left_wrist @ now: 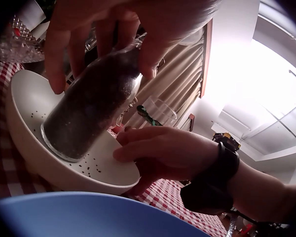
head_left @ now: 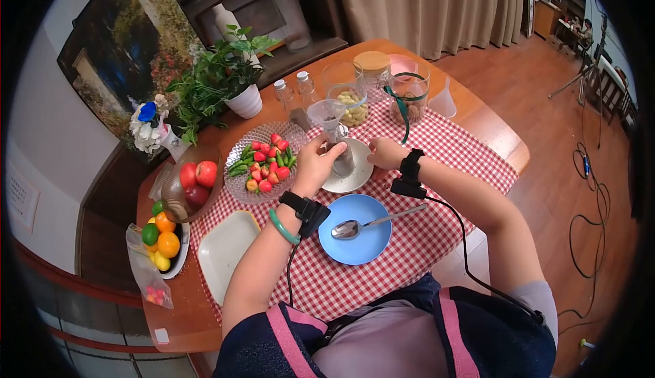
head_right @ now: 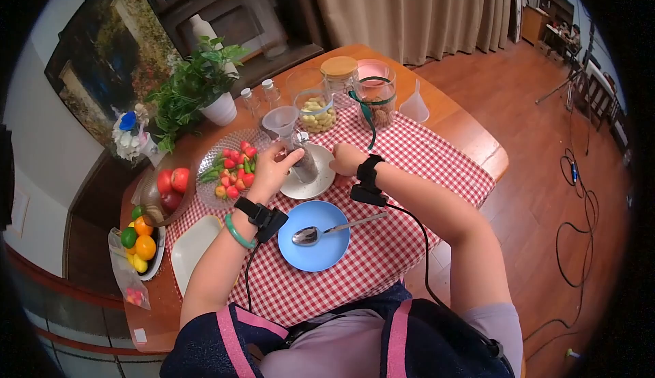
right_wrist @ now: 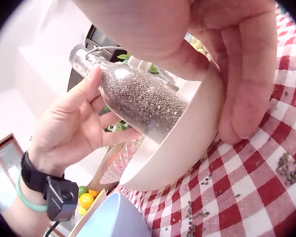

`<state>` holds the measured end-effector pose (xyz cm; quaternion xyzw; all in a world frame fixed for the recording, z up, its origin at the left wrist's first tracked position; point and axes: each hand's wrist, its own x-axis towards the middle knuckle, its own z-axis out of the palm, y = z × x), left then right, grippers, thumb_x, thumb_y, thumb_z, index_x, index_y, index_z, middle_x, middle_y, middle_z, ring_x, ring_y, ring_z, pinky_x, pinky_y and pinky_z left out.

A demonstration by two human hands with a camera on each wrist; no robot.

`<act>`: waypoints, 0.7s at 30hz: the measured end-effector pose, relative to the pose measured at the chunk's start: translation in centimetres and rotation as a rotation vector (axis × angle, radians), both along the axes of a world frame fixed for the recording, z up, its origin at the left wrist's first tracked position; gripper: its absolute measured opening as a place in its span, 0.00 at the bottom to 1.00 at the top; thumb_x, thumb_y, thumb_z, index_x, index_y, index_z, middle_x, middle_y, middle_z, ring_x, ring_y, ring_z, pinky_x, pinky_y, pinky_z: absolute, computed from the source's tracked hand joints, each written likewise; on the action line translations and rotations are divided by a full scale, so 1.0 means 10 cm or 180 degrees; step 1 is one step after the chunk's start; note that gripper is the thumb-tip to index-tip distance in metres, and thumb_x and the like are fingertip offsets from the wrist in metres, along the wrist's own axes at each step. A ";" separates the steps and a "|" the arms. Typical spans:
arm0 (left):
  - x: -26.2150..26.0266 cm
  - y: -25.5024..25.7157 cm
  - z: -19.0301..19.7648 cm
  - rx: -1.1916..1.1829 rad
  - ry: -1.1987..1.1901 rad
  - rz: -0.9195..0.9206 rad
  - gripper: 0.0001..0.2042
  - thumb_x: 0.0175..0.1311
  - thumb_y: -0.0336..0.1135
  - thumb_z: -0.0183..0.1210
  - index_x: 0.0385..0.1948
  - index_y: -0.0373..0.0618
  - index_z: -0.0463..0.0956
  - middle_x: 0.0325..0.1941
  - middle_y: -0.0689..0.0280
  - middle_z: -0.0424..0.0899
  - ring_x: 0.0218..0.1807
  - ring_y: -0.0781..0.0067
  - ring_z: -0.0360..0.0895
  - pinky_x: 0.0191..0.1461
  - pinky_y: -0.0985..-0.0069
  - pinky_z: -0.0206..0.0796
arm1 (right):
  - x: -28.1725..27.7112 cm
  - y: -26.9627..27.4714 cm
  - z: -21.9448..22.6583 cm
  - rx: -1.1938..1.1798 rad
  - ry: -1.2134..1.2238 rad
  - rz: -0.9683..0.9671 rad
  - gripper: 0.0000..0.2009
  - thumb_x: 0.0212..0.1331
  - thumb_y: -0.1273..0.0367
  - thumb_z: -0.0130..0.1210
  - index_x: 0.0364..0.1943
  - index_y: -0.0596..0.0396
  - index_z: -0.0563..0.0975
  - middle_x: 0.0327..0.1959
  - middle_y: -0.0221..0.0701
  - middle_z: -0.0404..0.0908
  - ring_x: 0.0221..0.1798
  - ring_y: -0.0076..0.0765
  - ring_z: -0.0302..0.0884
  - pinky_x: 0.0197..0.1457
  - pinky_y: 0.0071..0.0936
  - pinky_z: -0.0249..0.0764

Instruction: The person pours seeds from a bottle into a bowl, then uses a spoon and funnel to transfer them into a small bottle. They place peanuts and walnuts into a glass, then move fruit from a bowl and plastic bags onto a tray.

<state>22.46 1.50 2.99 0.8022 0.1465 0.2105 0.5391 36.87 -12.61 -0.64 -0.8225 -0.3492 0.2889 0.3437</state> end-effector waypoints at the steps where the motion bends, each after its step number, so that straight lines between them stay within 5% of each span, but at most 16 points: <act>1: 0.00 -0.01 0.01 0.0028 0.0028 0.0019 0.14 0.57 0.35 0.63 0.42 0.37 0.78 0.35 0.63 0.84 0.36 0.77 0.79 0.42 0.78 0.70 | 0.00 0.00 -0.01 0.0027 0.0029 -0.0035 0.12 0.54 0.75 0.47 0.41 0.69 0.71 0.32 0.49 0.82 0.28 0.42 0.84 0.30 0.33 0.82; 10: 0.02 0.03 0.15 -0.0377 -0.0275 -0.0191 0.13 0.58 0.34 0.63 0.40 0.36 0.78 0.34 0.63 0.83 0.36 0.79 0.79 0.40 0.80 0.70 | 0.14 -0.19 -0.02 0.0199 0.0057 -0.0412 0.10 0.50 0.76 0.49 0.34 0.68 0.77 0.32 0.48 0.82 0.31 0.45 0.84 0.32 0.33 0.82; 14: 0.03 0.12 0.19 -0.0525 -0.0568 -0.0276 0.12 0.58 0.33 0.63 0.40 0.36 0.79 0.35 0.63 0.84 0.36 0.78 0.79 0.41 0.79 0.71 | 0.33 -0.38 0.00 0.0064 -0.0661 -0.0367 0.11 0.50 0.75 0.49 0.35 0.68 0.76 0.31 0.47 0.81 0.28 0.44 0.83 0.27 0.34 0.79; 18: 0.00 0.22 0.14 -0.0150 -0.0341 -0.0192 0.15 0.60 0.36 0.61 0.47 0.41 0.76 0.41 0.64 0.83 0.38 0.78 0.79 0.39 0.82 0.72 | 0.38 -0.60 0.22 0.0127 -0.0220 -0.0651 0.10 0.48 0.77 0.50 0.36 0.67 0.74 0.30 0.44 0.81 0.28 0.43 0.83 0.24 0.32 0.77; 19: -0.01 0.22 0.10 -0.0109 -0.0325 -0.0061 0.15 0.60 0.36 0.62 0.47 0.40 0.77 0.40 0.64 0.83 0.38 0.79 0.79 0.39 0.82 0.71 | 0.38 -0.64 0.25 0.0218 -0.0363 -0.0669 0.13 0.48 0.77 0.51 0.41 0.67 0.73 0.25 0.40 0.79 0.19 0.34 0.80 0.20 0.27 0.75; 21: -0.03 0.23 0.06 -0.0083 -0.0254 -0.0039 0.15 0.60 0.35 0.61 0.46 0.39 0.77 0.40 0.64 0.83 0.39 0.79 0.79 0.39 0.82 0.71 | 0.42 -0.69 0.31 0.0382 -0.0608 -0.0715 0.14 0.48 0.77 0.51 0.41 0.66 0.74 0.25 0.40 0.79 0.19 0.33 0.80 0.19 0.27 0.75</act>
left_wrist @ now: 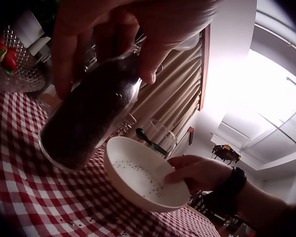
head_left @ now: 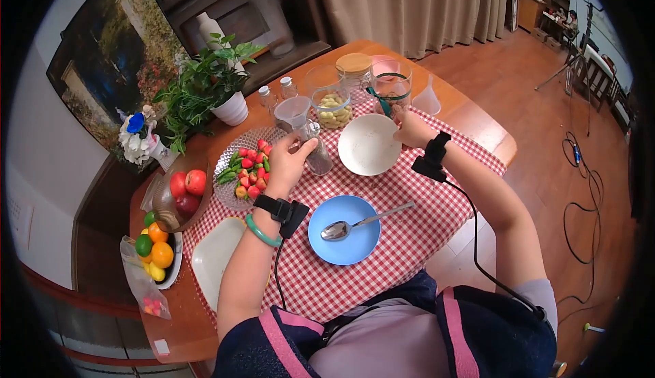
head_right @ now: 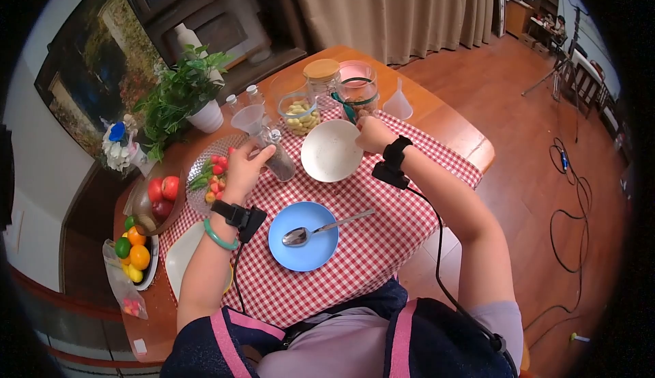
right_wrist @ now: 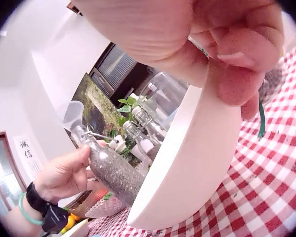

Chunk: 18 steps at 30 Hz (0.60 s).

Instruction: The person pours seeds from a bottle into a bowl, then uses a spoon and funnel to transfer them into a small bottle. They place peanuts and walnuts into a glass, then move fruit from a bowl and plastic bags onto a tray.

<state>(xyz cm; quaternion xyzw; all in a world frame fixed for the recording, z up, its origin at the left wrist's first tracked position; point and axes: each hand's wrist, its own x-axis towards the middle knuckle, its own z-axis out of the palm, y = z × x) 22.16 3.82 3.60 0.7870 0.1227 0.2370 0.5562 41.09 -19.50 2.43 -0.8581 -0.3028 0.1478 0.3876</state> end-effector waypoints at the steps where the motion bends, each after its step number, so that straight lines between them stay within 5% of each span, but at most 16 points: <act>1: 0.00 0.01 -0.03 0.0010 0.0039 0.0013 0.14 0.60 0.35 0.61 0.46 0.39 0.77 0.41 0.63 0.83 0.40 0.79 0.79 0.40 0.82 0.71 | 0.02 -0.02 0.03 0.0066 -0.0127 -0.0021 0.14 0.48 0.77 0.52 0.42 0.66 0.74 0.25 0.41 0.80 0.19 0.33 0.79 0.19 0.27 0.75; 2: 0.00 0.01 -0.06 0.0038 0.0011 0.0030 0.14 0.59 0.35 0.62 0.45 0.38 0.77 0.40 0.63 0.83 0.40 0.78 0.79 0.41 0.81 0.71 | 0.03 -0.04 0.06 -0.0087 -0.0611 -0.0022 0.11 0.46 0.76 0.50 0.36 0.65 0.74 0.32 0.50 0.80 0.39 0.54 0.80 0.40 0.40 0.77; 5: 0.01 0.02 -0.19 0.0038 -0.0054 0.0066 0.15 0.57 0.34 0.64 0.43 0.36 0.78 0.39 0.62 0.83 0.40 0.75 0.79 0.44 0.77 0.71 | 0.02 -0.01 0.02 -0.0037 -0.1049 -0.0203 0.13 0.46 0.76 0.50 0.39 0.64 0.75 0.36 0.53 0.79 0.44 0.58 0.77 0.49 0.43 0.72; 16: -0.05 -0.02 -0.21 -0.0130 0.0053 -0.0094 0.14 0.59 0.34 0.62 0.44 0.37 0.76 0.39 0.65 0.82 0.38 0.80 0.77 0.37 0.83 0.69 | -0.15 0.04 -0.02 0.0024 -0.1148 -0.0073 0.13 0.50 0.76 0.46 0.42 0.63 0.72 0.38 0.55 0.78 0.45 0.61 0.76 0.48 0.46 0.71; 18: -0.04 -0.01 -0.21 -0.0097 -0.0018 -0.0063 0.14 0.58 0.34 0.62 0.42 0.34 0.76 0.38 0.62 0.82 0.39 0.76 0.79 0.41 0.79 0.70 | -0.18 0.05 0.03 0.0022 -0.1145 -0.0029 0.12 0.51 0.75 0.46 0.41 0.63 0.71 0.38 0.55 0.78 0.44 0.61 0.76 0.48 0.47 0.71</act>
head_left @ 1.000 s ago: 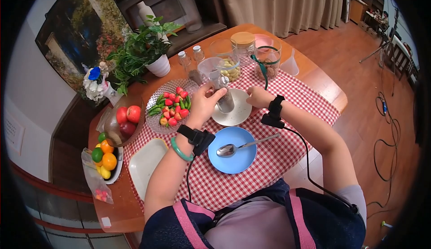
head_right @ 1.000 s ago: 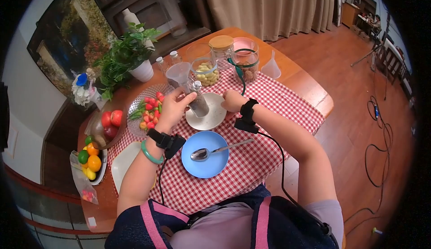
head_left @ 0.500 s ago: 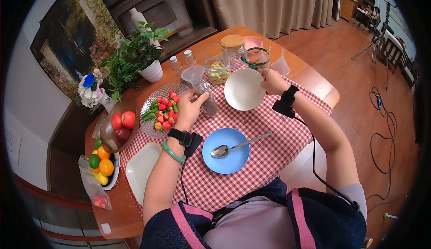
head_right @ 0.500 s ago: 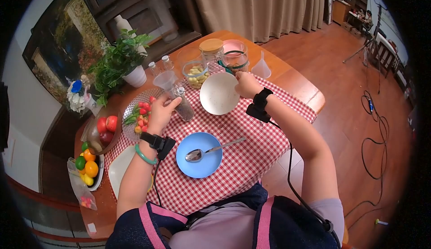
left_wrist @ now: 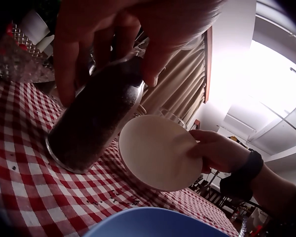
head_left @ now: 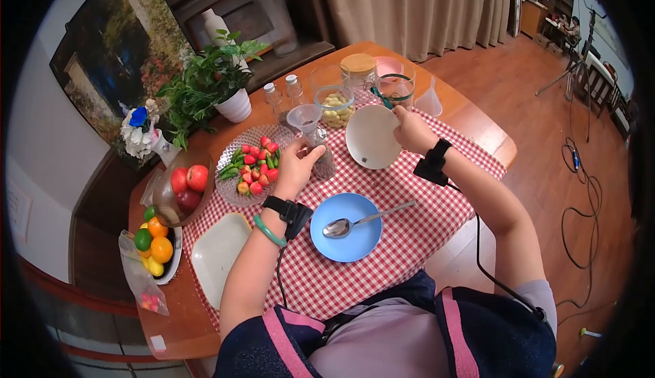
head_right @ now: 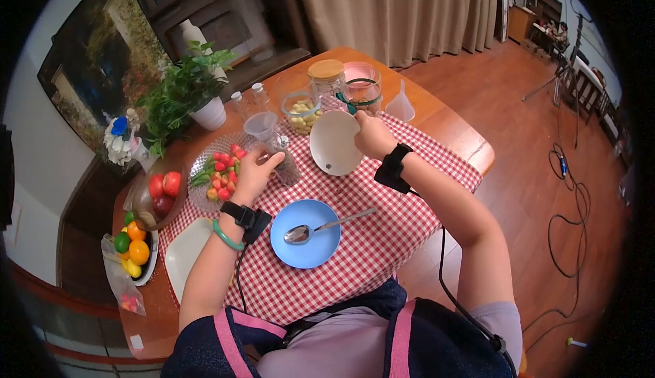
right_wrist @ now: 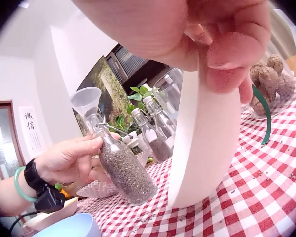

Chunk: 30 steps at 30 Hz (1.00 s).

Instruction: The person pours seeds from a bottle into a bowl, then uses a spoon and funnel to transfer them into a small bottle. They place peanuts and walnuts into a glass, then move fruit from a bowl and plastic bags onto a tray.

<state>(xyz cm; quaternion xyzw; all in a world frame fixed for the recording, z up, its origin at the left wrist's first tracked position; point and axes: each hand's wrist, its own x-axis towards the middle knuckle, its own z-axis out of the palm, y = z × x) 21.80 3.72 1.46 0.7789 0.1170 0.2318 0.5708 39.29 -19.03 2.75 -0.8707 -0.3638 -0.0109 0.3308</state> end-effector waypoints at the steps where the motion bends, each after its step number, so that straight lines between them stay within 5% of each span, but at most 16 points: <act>1: 0.00 0.00 -0.01 0.0012 -0.0028 0.0016 0.15 0.57 0.34 0.62 0.41 0.33 0.77 0.38 0.61 0.83 0.39 0.74 0.79 0.44 0.77 0.71 | -0.02 0.00 0.01 -0.0022 -0.0046 0.0019 0.12 0.51 0.75 0.46 0.40 0.64 0.71 0.38 0.55 0.78 0.44 0.61 0.75 0.48 0.47 0.71; 11: -0.07 0.09 -0.09 -0.0020 0.0085 -0.0072 0.24 0.56 0.36 0.65 0.52 0.32 0.70 0.49 0.56 0.78 0.49 0.68 0.76 0.51 0.73 0.69 | -0.13 -0.01 0.61 0.0338 0.0229 0.0012 0.19 0.48 0.78 0.46 0.49 0.65 0.72 0.38 0.54 0.79 0.43 0.54 0.79 0.47 0.40 0.75; 16: -0.35 0.12 0.11 0.0038 -0.0020 0.0082 0.27 0.56 0.37 0.65 0.56 0.33 0.68 0.57 0.52 0.74 0.55 0.63 0.74 0.55 0.71 0.68 | -0.13 0.05 1.12 0.0836 0.0042 0.0003 0.19 0.50 0.78 0.44 0.49 0.67 0.70 0.31 0.48 0.80 0.31 0.42 0.82 0.32 0.32 0.78; 25: -0.93 0.03 0.24 -0.0463 -0.0330 0.0269 0.20 0.60 0.33 0.61 0.52 0.34 0.71 0.51 0.55 0.78 0.51 0.70 0.76 0.55 0.75 0.68 | -0.47 0.48 1.69 0.1105 -0.0418 0.0337 0.17 0.55 0.76 0.45 0.50 0.66 0.68 0.25 0.43 0.79 0.20 0.31 0.78 0.24 0.27 0.74; 29: -0.99 0.03 0.14 -0.0404 -0.0389 0.0289 0.20 0.60 0.33 0.62 0.51 0.34 0.71 0.49 0.56 0.79 0.49 0.70 0.77 0.54 0.76 0.68 | -0.55 0.67 1.61 0.1021 -0.1285 0.0429 0.17 0.53 0.75 0.45 0.49 0.59 0.71 0.33 0.53 0.79 0.37 0.60 0.77 0.45 0.48 0.73; 30: -1.00 0.03 0.13 -0.0394 -0.0371 0.0292 0.20 0.60 0.33 0.62 0.51 0.34 0.71 0.49 0.56 0.79 0.49 0.70 0.77 0.54 0.76 0.68 | -0.61 0.68 1.61 0.0927 -0.1332 0.0409 0.17 0.54 0.76 0.44 0.50 0.57 0.70 0.34 0.53 0.79 0.36 0.59 0.78 0.43 0.48 0.74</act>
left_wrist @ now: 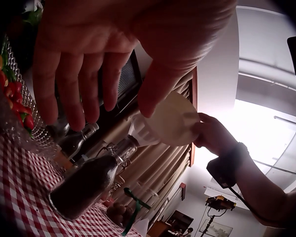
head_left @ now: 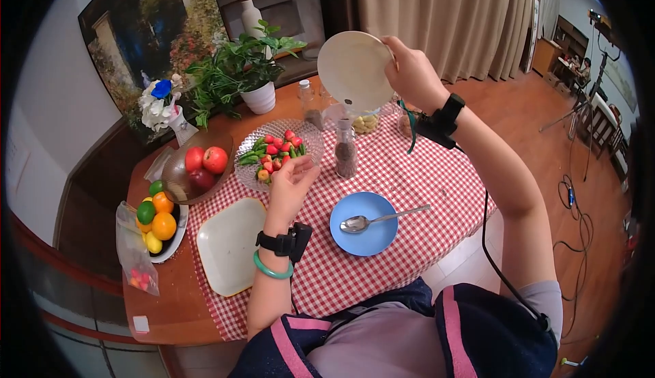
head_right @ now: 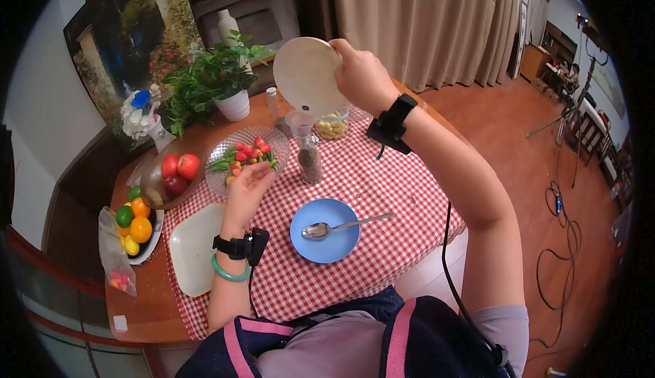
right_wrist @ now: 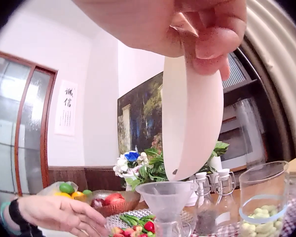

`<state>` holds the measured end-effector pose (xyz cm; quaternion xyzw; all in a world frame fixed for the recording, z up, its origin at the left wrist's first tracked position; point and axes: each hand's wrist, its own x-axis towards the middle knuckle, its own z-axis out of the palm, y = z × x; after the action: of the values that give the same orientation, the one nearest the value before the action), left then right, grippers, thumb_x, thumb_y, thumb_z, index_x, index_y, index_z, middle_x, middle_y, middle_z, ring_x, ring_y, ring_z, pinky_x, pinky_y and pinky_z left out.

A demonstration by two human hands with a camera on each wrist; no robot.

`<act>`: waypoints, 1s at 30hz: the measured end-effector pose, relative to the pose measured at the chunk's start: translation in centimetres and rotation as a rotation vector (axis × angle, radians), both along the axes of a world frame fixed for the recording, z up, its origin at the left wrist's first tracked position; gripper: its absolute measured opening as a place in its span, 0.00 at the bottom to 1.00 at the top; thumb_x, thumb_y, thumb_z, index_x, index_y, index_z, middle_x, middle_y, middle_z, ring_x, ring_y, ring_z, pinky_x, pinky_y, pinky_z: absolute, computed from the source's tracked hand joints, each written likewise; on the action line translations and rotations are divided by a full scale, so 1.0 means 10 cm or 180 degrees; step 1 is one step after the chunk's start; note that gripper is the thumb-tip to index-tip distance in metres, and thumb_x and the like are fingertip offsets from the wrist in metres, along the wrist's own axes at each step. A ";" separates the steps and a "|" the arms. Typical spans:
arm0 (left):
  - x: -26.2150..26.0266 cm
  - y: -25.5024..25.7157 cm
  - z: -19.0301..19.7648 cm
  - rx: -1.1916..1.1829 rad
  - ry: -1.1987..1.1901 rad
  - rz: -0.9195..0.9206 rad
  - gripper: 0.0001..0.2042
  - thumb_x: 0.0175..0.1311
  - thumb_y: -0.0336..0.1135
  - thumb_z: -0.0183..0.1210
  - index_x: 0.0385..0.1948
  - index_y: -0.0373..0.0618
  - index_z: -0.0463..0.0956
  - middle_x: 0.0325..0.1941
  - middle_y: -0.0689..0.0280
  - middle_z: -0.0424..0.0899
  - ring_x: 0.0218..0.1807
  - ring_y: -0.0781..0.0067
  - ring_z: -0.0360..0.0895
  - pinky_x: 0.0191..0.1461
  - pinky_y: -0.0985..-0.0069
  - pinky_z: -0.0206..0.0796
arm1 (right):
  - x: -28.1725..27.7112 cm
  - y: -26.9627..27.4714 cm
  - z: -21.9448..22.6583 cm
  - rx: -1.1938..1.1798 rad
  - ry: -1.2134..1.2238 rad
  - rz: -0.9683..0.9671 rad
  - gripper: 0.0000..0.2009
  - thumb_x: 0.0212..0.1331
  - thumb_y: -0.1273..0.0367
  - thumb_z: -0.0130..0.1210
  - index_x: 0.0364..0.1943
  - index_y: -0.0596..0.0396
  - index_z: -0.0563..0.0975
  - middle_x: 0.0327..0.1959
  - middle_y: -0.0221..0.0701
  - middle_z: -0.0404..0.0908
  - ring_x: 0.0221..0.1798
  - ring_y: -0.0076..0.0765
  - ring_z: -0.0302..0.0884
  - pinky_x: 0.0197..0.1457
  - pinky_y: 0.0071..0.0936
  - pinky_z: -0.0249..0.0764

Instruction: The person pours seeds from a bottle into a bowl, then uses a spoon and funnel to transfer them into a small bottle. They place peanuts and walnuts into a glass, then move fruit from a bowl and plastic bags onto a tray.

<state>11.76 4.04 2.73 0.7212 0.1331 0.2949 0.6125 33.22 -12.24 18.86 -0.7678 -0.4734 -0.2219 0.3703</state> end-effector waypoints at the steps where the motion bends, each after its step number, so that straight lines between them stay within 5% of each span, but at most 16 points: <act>1: -0.01 0.00 -0.01 0.0006 0.0020 0.0001 0.20 0.60 0.33 0.62 0.51 0.34 0.71 0.48 0.55 0.79 0.49 0.70 0.77 0.54 0.76 0.68 | -0.07 0.00 0.01 -0.0033 -0.0207 0.0042 0.18 0.54 0.76 0.45 0.51 0.57 0.70 0.34 0.52 0.79 0.36 0.58 0.78 0.42 0.47 0.74; 12: 0.00 0.02 -0.07 0.0089 0.0081 -0.0010 0.21 0.59 0.35 0.62 0.51 0.34 0.71 0.47 0.54 0.79 0.49 0.67 0.77 0.54 0.74 0.68 | -0.37 -0.04 -0.16 -0.0426 -0.2015 0.0344 0.26 0.52 0.77 0.51 0.59 0.50 0.65 0.35 0.36 0.78 0.32 0.45 0.80 0.34 0.38 0.78; 19: 0.14 0.01 0.10 0.0309 0.0371 -0.0198 0.20 0.59 0.32 0.62 0.52 0.35 0.71 0.48 0.58 0.78 0.49 0.72 0.76 0.54 0.76 0.68 | 0.01 -0.29 -0.13 0.0391 0.0080 0.0090 0.18 0.57 0.75 0.47 0.53 0.59 0.69 0.35 0.46 0.81 0.31 0.38 0.82 0.33 0.30 0.79; 25: 0.39 -0.01 0.15 0.0645 0.0473 -0.0255 0.23 0.55 0.35 0.65 0.50 0.32 0.71 0.47 0.52 0.78 0.46 0.65 0.79 0.48 0.71 0.72 | 0.35 -0.91 -0.55 -0.0302 0.2303 0.0281 0.15 0.60 0.73 0.47 0.49 0.65 0.71 0.28 0.32 0.79 0.22 0.22 0.78 0.24 0.18 0.75; 30: 0.53 0.03 -0.05 0.0838 0.0591 -0.0160 0.22 0.54 0.36 0.65 0.47 0.32 0.73 0.42 0.54 0.80 0.41 0.68 0.79 0.45 0.73 0.72 | 0.32 -1.20 -1.09 -0.0894 0.3245 0.0757 0.11 0.61 0.70 0.50 0.41 0.66 0.74 0.24 0.32 0.78 0.21 0.25 0.79 0.24 0.18 0.77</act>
<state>17.06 4.34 2.27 0.8225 0.1314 0.2265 0.5050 36.42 -24.27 7.94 -0.7613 -0.3424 0.2875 0.4695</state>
